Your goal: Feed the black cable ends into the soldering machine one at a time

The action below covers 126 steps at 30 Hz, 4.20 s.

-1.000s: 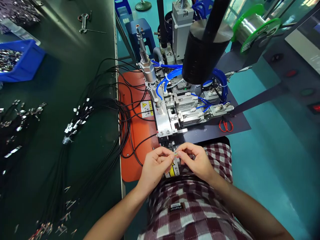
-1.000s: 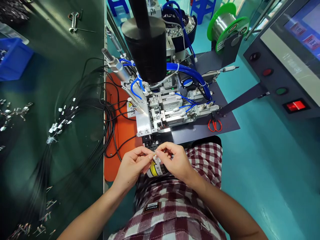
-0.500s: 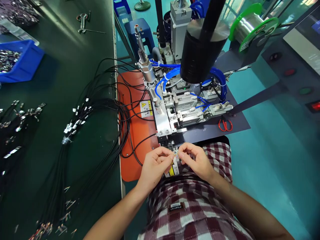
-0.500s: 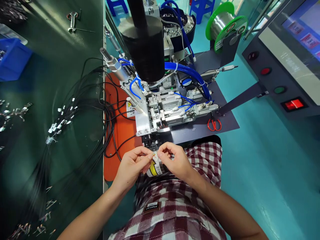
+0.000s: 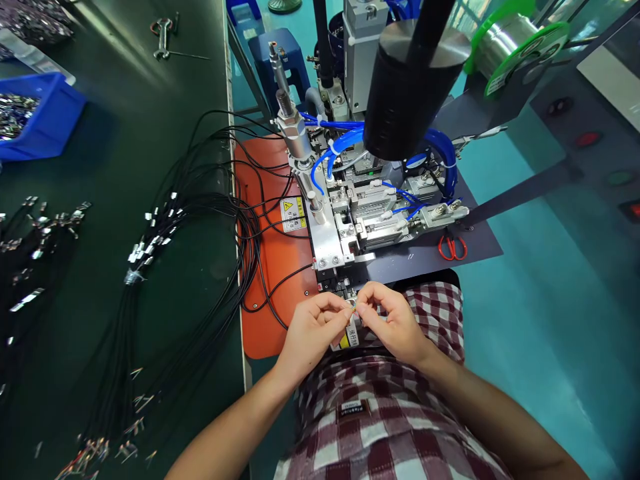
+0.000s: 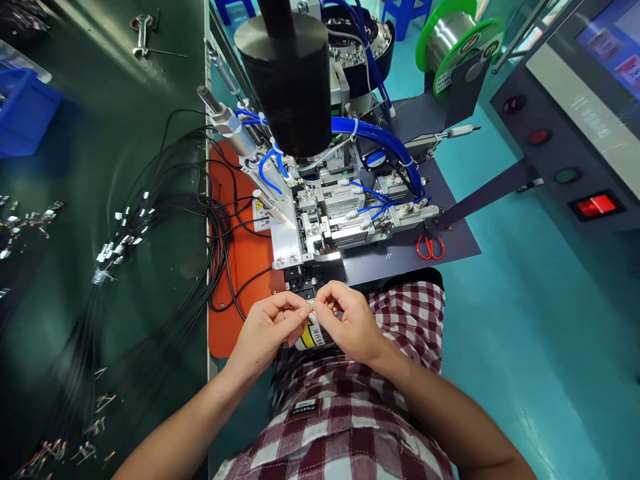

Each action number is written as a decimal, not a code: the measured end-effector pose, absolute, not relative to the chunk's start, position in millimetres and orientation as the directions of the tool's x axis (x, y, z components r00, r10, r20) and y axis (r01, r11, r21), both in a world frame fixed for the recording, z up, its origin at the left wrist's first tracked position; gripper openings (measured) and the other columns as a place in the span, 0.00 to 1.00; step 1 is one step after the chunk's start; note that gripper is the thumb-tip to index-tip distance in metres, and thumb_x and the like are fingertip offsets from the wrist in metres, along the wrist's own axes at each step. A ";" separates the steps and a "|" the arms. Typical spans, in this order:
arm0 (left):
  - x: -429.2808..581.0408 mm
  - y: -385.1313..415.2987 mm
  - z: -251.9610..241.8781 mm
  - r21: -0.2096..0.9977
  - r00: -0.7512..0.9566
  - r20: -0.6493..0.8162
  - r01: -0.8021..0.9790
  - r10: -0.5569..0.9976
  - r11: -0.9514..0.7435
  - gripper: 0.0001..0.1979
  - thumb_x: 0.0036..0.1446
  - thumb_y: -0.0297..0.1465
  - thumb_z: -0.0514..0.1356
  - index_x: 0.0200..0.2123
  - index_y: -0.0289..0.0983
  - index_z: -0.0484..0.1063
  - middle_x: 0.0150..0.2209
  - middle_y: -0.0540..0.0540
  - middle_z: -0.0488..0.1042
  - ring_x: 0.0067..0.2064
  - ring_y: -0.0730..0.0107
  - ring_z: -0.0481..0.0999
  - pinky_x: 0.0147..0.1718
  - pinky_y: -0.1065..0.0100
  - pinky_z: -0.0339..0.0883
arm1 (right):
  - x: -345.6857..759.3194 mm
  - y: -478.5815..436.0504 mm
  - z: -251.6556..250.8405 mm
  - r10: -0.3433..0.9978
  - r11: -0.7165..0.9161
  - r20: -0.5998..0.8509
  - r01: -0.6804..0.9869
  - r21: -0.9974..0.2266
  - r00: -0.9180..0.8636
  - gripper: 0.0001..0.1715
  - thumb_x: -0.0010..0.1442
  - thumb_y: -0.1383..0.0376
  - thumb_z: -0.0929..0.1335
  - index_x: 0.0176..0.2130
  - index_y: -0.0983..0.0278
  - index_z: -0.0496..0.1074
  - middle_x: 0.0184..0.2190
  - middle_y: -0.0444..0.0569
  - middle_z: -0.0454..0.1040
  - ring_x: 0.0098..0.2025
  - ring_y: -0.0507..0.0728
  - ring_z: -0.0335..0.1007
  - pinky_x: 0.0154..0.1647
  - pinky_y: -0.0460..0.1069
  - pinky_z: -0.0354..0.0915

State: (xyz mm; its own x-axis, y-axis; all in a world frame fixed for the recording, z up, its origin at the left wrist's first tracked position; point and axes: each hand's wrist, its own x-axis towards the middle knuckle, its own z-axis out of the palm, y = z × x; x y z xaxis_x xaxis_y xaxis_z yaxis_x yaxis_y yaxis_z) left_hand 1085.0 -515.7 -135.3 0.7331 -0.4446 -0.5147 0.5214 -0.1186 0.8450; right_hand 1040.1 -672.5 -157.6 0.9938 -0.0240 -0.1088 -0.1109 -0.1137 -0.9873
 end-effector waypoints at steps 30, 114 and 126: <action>1081.6 -518.5 -141.9 0.834 0.764 -0.523 0.551 -0.379 -0.041 0.11 0.52 0.36 0.64 0.28 0.34 0.69 0.15 0.55 0.65 0.17 0.82 0.59 0.17 0.77 0.51 | 1045.1 -665.9 -153.6 -0.057 0.197 -0.368 -0.351 -0.915 0.928 0.10 0.54 0.61 0.70 0.27 0.64 0.68 0.21 0.40 0.65 0.22 0.49 0.61 0.24 0.45 0.59; 1108.4 -497.9 -174.6 0.576 0.766 0.254 -0.610 -0.591 -0.544 0.14 0.59 0.22 0.56 0.46 0.35 0.76 0.39 0.42 0.70 0.35 0.68 0.73 0.31 0.70 0.70 | 1071.3 -663.1 -201.2 -0.189 0.073 -0.248 -0.238 -0.969 0.950 0.11 0.61 0.59 0.66 0.31 0.63 0.65 0.22 0.40 0.60 0.20 0.48 0.52 0.20 0.46 0.52; 1106.8 -498.3 -175.2 0.564 0.775 0.243 -0.602 -0.583 -0.565 0.15 0.59 0.23 0.55 0.47 0.37 0.75 0.40 0.42 0.70 0.36 0.69 0.73 0.32 0.70 0.70 | 1069.4 -661.0 -203.2 -0.215 0.056 -0.252 -0.246 -0.968 0.944 0.12 0.60 0.57 0.66 0.31 0.63 0.64 0.22 0.40 0.60 0.21 0.49 0.54 0.20 0.46 0.53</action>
